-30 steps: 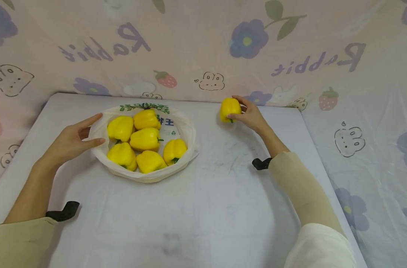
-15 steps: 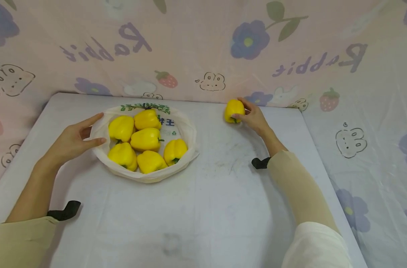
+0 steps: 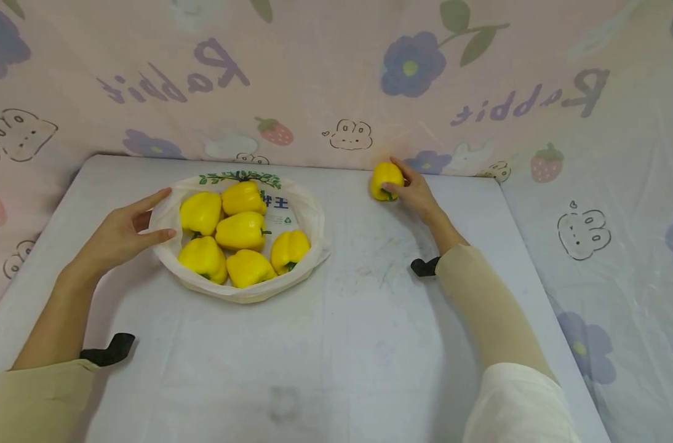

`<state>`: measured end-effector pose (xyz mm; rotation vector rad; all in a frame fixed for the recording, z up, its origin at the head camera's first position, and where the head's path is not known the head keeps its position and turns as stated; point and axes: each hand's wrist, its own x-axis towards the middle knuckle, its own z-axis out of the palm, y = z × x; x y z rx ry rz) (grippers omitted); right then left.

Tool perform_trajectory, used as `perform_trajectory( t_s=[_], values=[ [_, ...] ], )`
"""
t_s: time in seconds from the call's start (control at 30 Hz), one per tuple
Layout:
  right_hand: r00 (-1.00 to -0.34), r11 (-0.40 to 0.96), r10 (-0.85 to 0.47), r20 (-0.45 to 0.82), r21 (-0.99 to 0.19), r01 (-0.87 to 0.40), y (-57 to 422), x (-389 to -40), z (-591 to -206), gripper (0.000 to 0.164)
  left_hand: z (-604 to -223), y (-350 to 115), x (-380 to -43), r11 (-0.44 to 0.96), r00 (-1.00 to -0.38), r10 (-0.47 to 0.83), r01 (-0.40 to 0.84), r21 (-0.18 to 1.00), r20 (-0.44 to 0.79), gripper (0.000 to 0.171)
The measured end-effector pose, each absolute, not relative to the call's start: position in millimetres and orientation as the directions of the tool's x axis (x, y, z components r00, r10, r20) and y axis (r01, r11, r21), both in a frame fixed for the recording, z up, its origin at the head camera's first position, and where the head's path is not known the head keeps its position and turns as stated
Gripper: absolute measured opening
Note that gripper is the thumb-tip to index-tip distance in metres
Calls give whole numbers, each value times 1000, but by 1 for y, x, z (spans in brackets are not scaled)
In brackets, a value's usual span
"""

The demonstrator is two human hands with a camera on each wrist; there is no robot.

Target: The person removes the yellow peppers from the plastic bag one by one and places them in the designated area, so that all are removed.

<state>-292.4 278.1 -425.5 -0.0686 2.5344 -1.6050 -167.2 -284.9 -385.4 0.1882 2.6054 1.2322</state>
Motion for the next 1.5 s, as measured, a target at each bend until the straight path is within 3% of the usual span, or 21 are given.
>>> perform_trajectory(
  t_s=[0.4,0.7,1.1,1.3,1.5],
  values=[
    [-995,444,-68,-74,-895,37,279,-291,-430,78,-387,-281,-166,625,-960,237,35,780,-147,85],
    [-995,370,-60,-82,-927,54,271,-276,-403,73,-388,-283,-167,627,-960,242,43,778,-142,85],
    [-989,326,10,146,-936,-135,268,-262,-381,57,-385,-283,-170,638,-959,236,31,769,-158,86],
    [-966,299,-37,257,-919,-256,257,-259,-368,51,-385,-285,-169,644,-958,224,8,765,-179,85],
    [-954,268,-91,284,-916,-298,245,-252,-356,51,-384,-284,-167,641,-959,226,15,767,-170,85]
  ],
)
